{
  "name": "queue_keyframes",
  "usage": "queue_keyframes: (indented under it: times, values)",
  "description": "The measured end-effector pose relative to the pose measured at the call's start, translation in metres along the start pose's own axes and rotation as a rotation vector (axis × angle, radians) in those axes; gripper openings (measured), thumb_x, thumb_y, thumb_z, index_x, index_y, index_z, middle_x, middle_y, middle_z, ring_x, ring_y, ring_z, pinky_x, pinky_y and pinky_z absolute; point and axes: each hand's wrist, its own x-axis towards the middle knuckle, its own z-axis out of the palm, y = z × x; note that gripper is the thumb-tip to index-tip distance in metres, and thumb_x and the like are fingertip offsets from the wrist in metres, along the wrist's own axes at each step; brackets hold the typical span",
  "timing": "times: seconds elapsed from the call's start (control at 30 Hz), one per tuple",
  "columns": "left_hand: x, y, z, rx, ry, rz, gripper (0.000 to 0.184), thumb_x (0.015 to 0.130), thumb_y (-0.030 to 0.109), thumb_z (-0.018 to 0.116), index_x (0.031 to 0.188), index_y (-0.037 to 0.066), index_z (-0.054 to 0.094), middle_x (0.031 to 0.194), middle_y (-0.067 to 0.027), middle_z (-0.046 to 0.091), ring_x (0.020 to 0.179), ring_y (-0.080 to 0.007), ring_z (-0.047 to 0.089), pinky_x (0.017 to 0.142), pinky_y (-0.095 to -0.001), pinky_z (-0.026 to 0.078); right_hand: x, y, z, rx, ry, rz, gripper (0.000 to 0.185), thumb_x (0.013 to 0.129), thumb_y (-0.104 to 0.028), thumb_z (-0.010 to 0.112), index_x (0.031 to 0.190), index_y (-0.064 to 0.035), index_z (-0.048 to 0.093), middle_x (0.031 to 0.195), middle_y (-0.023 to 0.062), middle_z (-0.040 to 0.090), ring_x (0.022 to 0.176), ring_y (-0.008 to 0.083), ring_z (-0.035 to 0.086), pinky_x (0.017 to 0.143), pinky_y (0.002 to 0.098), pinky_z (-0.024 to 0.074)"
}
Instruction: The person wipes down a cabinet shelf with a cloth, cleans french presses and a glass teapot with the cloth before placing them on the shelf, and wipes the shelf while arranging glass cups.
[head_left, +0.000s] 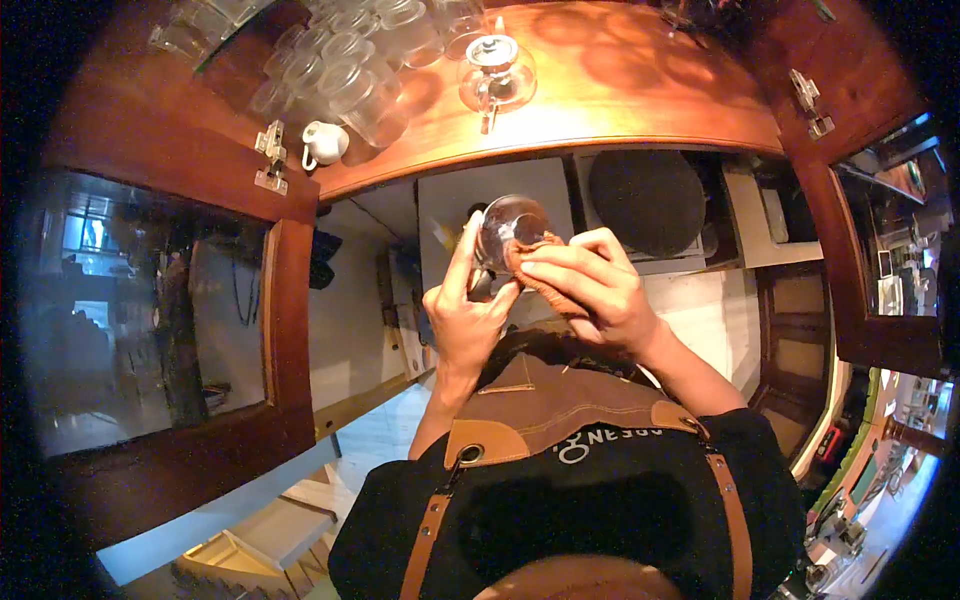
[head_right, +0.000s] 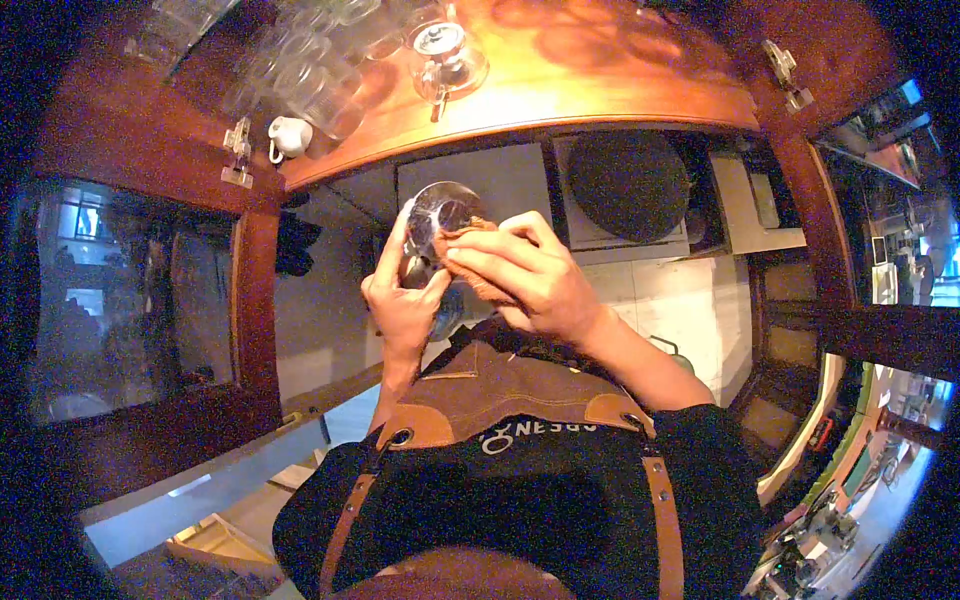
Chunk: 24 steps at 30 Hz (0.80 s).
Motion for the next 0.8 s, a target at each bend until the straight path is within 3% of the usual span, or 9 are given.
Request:
queue_keyframes:
  times: [0.17,0.2,0.23,0.27,0.4,0.47,0.63,0.8]
  values:
    - [-0.003,-0.007,0.003,-0.021,-0.019,-0.001,0.063,0.078,-0.001,0.076,0.138,0.001,0.057,0.114,-0.0131,0.073,0.100,-0.0155,0.069,0.088,-0.0310,0.055,0.001,-0.020,0.018,0.013,0.033,-0.007,0.049,0.074,-0.014,0.074,0.121,-0.0028,0.068,0.123,0.0097,0.066,0.100,0.0278,0.060,0.090,0.0385,0.0486]
    - [-0.003,-0.007,0.002,-0.045,0.003,0.025,0.062,0.079,-0.001,0.075,0.138,0.001,0.057,0.114,-0.0133,0.073,0.100,-0.0155,0.069,0.088,-0.0310,0.055,0.003,-0.022,0.018,0.045,0.046,0.000,0.047,0.073,-0.009,0.072,0.120,-0.0033,0.068,0.122,0.0096,0.066,0.102,0.0268,0.061,0.090,0.0386,0.0477]
    - [-0.003,-0.014,0.002,0.056,0.046,0.090,0.073,0.073,-0.001,0.082,0.141,0.003,0.056,0.097,-0.0142,0.074,0.081,-0.0073,0.067,0.070,-0.0242,0.053,0.000,-0.016,0.017,0.061,0.062,0.014,0.047,0.072,-0.006,0.070,0.119,-0.0039,0.068,0.120,0.0092,0.067,0.102,0.0263,0.062,0.090,0.0389,0.0472]
    - [-0.002,-0.015,0.002,0.057,0.046,0.091,0.073,0.073,-0.001,0.082,0.141,0.003,0.056,0.097,-0.0142,0.074,0.081,-0.0073,0.067,0.070,-0.0242,0.053,-0.003,-0.006,0.014,0.075,0.076,0.026,0.048,0.071,-0.003,0.068,0.119,-0.0044,0.069,0.118,0.0087,0.068,0.102,0.0258,0.063,0.090,0.0391,0.0466]
    - [0.000,-0.013,0.005,-0.047,0.016,0.113,0.077,0.069,0.003,0.088,0.139,0.000,0.056,0.110,-0.0159,0.074,0.098,-0.0153,0.071,0.083,-0.0283,0.057,0.001,0.013,0.006,0.039,0.114,0.102,0.044,0.070,0.003,0.065,0.112,-0.0079,0.072,0.112,0.0066,0.071,0.100,0.0240,0.065,0.087,0.0372,0.0465]
    - [-0.001,-0.017,0.004,-0.137,-0.006,0.033,0.070,0.071,-0.009,0.082,0.136,-0.006,0.055,0.118,-0.0134,0.070,0.103,-0.0180,0.068,0.091,-0.0327,0.056,0.004,0.008,0.006,0.043,0.134,0.111,0.043,0.071,0.003,0.065,0.112,-0.0080,0.072,0.111,0.0069,0.071,0.099,0.0248,0.065,0.086,0.0368,0.0468]
    - [-0.007,-0.013,0.001,-0.226,-0.015,-0.035,0.070,0.070,-0.011,0.082,0.134,-0.008,0.055,0.120,-0.0129,0.068,0.105,-0.0192,0.067,0.093,-0.0331,0.056,0.007,0.020,0.005,-0.021,0.228,0.229,0.041,0.072,0.003,0.065,0.110,-0.0080,0.073,0.112,0.0087,0.072,0.095,0.0281,0.065,0.085,0.0369,0.0477]
    - [-0.001,-0.004,-0.002,-0.176,-0.011,0.033,0.069,0.070,-0.010,0.081,0.134,-0.006,0.056,0.117,-0.0120,0.069,0.105,-0.0180,0.067,0.093,-0.0313,0.054,-0.003,0.001,0.000,-0.115,0.287,0.114,0.041,0.071,-0.004,0.069,0.111,-0.0039,0.071,0.112,0.0088,0.071,0.094,0.0278,0.064,0.085,0.0375,0.0489]
